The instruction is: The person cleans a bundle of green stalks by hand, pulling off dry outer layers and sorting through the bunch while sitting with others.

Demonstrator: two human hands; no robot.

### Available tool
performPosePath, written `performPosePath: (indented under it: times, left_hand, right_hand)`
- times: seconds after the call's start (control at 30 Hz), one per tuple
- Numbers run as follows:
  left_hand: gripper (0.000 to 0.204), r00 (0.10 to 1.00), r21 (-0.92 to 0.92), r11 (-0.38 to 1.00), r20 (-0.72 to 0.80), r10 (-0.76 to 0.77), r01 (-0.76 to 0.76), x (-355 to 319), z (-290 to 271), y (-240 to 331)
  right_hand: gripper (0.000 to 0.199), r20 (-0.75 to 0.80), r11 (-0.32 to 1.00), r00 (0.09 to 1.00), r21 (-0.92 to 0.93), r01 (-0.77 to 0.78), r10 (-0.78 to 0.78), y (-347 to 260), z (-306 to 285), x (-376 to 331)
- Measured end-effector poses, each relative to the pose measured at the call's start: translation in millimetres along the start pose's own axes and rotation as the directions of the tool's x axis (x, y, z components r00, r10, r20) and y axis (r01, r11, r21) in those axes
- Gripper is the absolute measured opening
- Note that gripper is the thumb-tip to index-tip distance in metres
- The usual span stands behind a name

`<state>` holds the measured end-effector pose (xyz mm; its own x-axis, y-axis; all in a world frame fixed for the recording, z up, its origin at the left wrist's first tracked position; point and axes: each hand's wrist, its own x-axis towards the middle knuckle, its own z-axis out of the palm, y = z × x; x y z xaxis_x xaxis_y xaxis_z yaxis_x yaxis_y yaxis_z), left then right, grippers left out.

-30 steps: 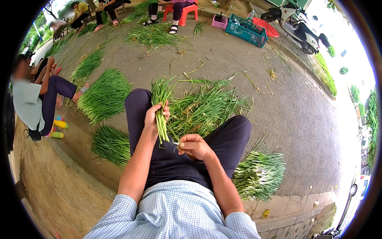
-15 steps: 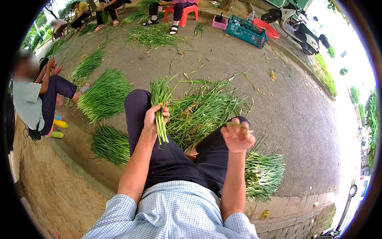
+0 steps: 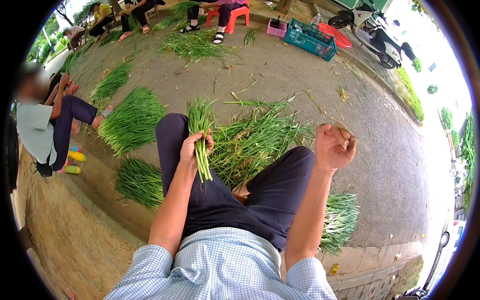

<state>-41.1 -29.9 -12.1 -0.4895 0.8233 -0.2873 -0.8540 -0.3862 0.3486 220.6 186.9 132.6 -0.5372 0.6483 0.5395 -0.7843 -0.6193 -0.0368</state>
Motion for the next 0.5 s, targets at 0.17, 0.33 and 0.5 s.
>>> performPosePath:
  times: [0.17,0.33,0.5]
  left_hand:
    - [0.022,0.999,0.038,0.999,-0.017,0.028,-0.027,-1,-1,2]
    - [0.020,0.993,0.042,0.995,-0.078,0.088,-0.085,-1,1,0]
    - [0.019,0.991,0.170,0.981,-0.075,0.110,-0.096,-5,8,-2]
  right_hand:
    - [0.003,-0.033,0.992,0.993,0.051,0.118,-0.116,-11,-4,18]
    - [0.006,-0.099,0.971,0.988,-0.219,0.094,-0.118,-29,-27,27]
    - [0.009,-0.464,0.796,0.864,-0.438,-0.418,0.198,49,-81,-8]
